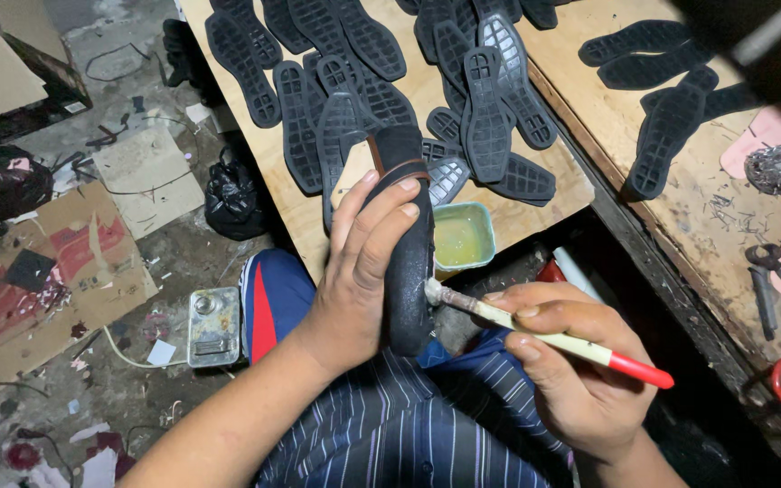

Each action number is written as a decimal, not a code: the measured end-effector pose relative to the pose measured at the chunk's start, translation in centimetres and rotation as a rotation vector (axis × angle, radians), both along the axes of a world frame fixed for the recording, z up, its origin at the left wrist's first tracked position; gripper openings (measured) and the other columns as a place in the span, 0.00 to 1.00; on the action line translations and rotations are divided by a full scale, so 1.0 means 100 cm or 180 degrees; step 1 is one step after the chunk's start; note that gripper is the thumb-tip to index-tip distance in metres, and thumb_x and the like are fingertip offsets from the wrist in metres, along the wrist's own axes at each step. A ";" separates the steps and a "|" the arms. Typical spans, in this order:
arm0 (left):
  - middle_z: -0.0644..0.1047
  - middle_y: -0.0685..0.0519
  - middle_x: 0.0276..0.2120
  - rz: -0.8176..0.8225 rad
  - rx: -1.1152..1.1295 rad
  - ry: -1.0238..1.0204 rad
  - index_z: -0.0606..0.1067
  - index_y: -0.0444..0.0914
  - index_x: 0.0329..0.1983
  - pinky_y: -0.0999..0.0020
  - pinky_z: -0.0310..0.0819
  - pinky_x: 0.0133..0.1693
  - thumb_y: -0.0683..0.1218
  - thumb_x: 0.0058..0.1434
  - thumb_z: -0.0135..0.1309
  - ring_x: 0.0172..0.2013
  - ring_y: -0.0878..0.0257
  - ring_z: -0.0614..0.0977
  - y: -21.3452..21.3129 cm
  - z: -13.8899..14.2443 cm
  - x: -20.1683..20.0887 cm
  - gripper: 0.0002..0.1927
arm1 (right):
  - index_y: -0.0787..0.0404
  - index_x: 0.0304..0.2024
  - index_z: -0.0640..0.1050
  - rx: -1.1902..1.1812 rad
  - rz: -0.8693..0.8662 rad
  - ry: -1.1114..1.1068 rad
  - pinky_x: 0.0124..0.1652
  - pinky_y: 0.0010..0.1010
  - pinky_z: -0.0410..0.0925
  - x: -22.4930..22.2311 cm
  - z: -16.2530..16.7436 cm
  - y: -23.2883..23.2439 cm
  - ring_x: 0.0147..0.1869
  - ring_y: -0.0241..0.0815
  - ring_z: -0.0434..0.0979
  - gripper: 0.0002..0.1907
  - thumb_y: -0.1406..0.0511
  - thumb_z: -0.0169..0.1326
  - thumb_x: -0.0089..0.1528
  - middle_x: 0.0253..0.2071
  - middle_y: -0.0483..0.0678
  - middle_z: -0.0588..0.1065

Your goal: The person holds a shoe upper with a strap in one hand and uses a brush to apply glue from a small container onto the sole edge and upper of the shoe, rotating the shoe to coat different areas, then dips the brush back into the glue container and continues brushing along the edge.

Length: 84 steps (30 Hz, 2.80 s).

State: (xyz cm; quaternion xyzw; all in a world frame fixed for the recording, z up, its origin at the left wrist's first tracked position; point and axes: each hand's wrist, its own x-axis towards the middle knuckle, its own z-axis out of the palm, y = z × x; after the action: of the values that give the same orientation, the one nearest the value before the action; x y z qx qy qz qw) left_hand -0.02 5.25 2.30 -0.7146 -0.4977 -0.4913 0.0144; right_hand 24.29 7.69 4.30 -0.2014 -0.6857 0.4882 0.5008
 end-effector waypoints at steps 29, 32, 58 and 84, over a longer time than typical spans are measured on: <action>0.62 0.44 0.72 0.0143 -0.0185 -0.0058 0.55 0.40 0.74 0.43 0.51 0.77 0.36 0.62 0.55 0.74 0.38 0.60 -0.002 -0.003 0.000 0.38 | 0.66 0.50 0.74 -0.0087 0.0233 -0.0164 0.59 0.38 0.73 -0.001 0.009 0.002 0.55 0.49 0.80 0.12 0.78 0.55 0.64 0.53 0.62 0.76; 0.61 0.43 0.73 0.0154 -0.0268 -0.0064 0.54 0.40 0.74 0.43 0.50 0.77 0.35 0.58 0.56 0.74 0.37 0.60 -0.003 -0.001 -0.001 0.41 | 0.65 0.49 0.74 0.0121 0.0212 -0.0362 0.58 0.37 0.73 0.003 0.012 0.001 0.55 0.49 0.81 0.12 0.77 0.56 0.63 0.50 0.61 0.77; 0.61 0.42 0.71 0.0152 -0.0520 -0.0233 0.54 0.37 0.72 0.45 0.49 0.76 0.41 0.50 0.66 0.73 0.36 0.58 -0.005 0.005 0.005 0.49 | 0.65 0.49 0.73 0.0086 0.0177 -0.0177 0.58 0.36 0.73 -0.006 0.009 0.004 0.56 0.47 0.79 0.12 0.76 0.56 0.64 0.52 0.61 0.76; 0.66 0.38 0.66 -0.0062 -0.0985 -0.0609 0.56 0.33 0.71 0.51 0.57 0.70 0.41 0.45 0.63 0.68 0.40 0.66 -0.023 0.034 0.017 0.48 | 0.63 0.50 0.72 0.0681 -0.0012 -0.0282 0.54 0.33 0.73 -0.005 0.029 0.004 0.53 0.45 0.80 0.12 0.74 0.56 0.64 0.53 0.62 0.77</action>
State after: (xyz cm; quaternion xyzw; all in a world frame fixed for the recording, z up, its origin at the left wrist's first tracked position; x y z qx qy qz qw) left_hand 1.63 3.00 5.70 -0.6631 -0.5595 -0.4747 -0.1478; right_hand 23.74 8.06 7.20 -0.1694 -0.7550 0.4019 0.4896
